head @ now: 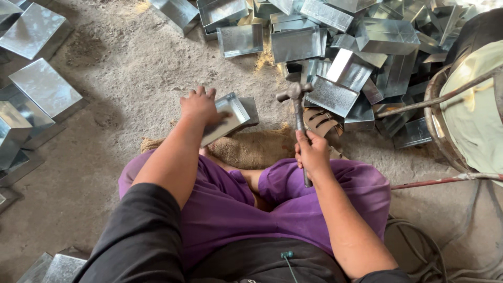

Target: The person sits on the floor and repeatedly hammers small rectangular metal boxes with a hammer. They pick up each box, place it on a small wooden block, strike it several times, and then toss it aside to a growing pile of finished pieces.

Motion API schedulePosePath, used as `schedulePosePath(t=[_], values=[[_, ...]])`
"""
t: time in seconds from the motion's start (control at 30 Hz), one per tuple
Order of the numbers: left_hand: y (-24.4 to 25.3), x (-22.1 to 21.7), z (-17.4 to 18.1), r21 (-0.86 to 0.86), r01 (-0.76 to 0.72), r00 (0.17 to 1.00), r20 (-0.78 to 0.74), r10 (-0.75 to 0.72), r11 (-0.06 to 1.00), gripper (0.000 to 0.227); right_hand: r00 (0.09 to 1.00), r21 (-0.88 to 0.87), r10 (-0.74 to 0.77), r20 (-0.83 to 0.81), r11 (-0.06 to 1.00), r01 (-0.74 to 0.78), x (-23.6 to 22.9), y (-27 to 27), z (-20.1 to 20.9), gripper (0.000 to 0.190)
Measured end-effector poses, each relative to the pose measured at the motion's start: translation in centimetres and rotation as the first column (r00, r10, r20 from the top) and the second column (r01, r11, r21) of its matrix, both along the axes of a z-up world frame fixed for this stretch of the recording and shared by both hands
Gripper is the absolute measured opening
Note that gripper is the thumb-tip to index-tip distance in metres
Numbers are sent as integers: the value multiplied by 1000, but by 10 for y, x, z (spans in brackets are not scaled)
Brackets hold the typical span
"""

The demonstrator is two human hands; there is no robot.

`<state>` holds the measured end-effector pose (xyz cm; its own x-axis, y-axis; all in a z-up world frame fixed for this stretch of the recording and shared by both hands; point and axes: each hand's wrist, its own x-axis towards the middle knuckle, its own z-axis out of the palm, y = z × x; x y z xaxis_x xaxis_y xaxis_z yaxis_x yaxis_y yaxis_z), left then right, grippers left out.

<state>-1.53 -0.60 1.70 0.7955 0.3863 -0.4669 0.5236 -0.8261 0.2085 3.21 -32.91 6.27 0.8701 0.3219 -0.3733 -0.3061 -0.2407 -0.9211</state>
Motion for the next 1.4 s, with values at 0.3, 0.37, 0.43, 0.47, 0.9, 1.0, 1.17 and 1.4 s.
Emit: schedulePosePath(t=[0.3,0.37,0.43,0.47,0.9,1.0,1.17,1.4], values=[[3,26,-28,-95,-41,956,287,67,995,24,912,-82,172,372,985,-152,-14,-12,45,22],[-1,25,-19,-360,-140,900,343,270,922,32,797,-159,236,556,971,-177,-13,-13,63,22],[-11,19,-16,-410,10,772,583,253,912,43,635,-235,298,712,954,-185,-15,-16,87,23],[-15,15,-17,-420,82,682,685,257,904,48,560,-197,278,781,960,-202,-15,-14,100,24],[-28,16,-32,-428,24,817,529,230,903,48,166,291,-259,952,933,-213,-9,57,146,27],[-31,17,-31,-437,12,820,519,241,899,41,441,-438,510,738,860,-262,-8,76,97,31],[-31,23,-35,-406,48,804,557,206,913,36,493,-416,486,722,874,-252,-5,72,96,31],[-32,22,-45,-411,57,788,578,212,910,45,515,-49,190,836,961,-274,-18,61,110,27]])
